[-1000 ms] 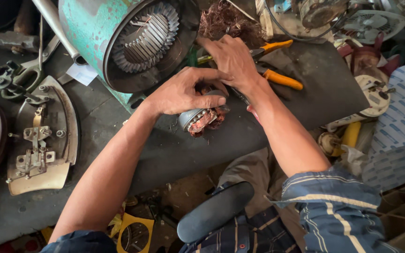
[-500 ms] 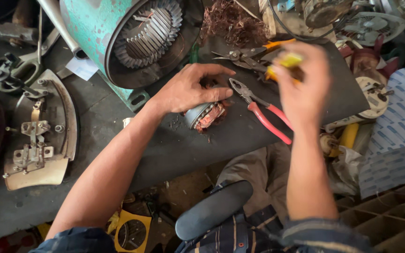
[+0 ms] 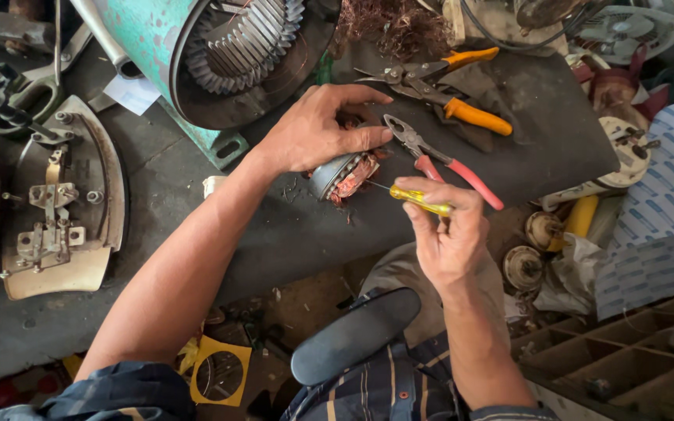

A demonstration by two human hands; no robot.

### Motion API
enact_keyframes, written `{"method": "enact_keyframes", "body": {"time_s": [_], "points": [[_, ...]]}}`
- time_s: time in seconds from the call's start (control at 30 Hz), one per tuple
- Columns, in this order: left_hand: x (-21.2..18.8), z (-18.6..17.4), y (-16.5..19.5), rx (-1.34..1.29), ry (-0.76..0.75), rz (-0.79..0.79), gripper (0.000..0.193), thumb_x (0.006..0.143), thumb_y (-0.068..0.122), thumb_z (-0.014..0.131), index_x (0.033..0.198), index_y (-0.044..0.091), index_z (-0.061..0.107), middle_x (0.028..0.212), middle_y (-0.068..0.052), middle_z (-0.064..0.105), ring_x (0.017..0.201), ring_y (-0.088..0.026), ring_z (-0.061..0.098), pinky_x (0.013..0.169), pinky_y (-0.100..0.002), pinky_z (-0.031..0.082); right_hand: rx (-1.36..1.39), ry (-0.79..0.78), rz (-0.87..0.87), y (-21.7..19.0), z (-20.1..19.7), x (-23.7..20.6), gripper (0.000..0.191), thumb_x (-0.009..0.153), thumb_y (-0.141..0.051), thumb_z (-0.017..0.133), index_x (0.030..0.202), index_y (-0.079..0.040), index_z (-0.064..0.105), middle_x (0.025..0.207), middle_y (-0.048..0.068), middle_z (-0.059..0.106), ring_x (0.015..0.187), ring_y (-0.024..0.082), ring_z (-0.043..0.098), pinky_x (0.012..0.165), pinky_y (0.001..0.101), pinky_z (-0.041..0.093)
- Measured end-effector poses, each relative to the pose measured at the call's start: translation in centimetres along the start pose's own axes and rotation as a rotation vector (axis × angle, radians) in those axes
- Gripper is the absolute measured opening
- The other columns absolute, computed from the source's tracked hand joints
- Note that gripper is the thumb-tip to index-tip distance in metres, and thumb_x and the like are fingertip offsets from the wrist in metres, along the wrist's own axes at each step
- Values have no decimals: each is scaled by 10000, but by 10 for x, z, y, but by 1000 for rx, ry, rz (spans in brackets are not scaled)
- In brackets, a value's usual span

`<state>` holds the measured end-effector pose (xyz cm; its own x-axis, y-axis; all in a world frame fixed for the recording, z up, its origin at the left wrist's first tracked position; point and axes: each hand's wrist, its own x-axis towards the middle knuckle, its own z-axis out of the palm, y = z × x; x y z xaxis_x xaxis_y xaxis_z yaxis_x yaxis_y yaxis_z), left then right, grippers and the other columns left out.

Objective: The person uses a screwdriver to adjust a small white electrical component, then uses pliers to remove copper windings from a motor stator. The person manipulates the components with both hands and uses tools to perform the repair.

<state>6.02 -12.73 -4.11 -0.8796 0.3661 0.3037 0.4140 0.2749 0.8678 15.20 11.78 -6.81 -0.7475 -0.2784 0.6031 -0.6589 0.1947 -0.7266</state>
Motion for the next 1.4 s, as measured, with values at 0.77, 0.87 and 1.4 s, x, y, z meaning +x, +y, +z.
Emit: {"method": "enact_keyframes", "body": {"time_s": [0.77, 0.87, 1.4], "points": [[0, 5, -2, 42, 24, -3, 589, 861, 492, 748, 1276, 78, 697, 1001, -86, 809, 908, -204, 782, 852, -333, 588, -464, -301, -144, -39, 2, 32, 258, 962, 113, 608, 1126, -46, 488, 1168, 99, 695, 1070, 269, 687, 1109, 474, 497], [-1, 6, -3, 53, 68, -33, 576, 863, 504, 742, 1252, 80, 716, 1009, -109, 803, 925, -222, 782, 866, -338, 587, -518, -360, -146, -48, 6, 31, 255, 862, 138, 632, 1023, -47, 560, 1151, 106, 680, 1080, 291, 663, 914, 394, 558], [6, 2, -5, -44, 61, -54, 528, 889, 426, 741, 1187, -9, 712, 908, -112, 806, 859, -144, 797, 803, -295, 591, -521, -194, -178, -20, 14, 2, 239, 674, 198, 644, 727, -17, 553, 1050, 78, 686, 1052, 258, 705, 785, 348, 586]]}}
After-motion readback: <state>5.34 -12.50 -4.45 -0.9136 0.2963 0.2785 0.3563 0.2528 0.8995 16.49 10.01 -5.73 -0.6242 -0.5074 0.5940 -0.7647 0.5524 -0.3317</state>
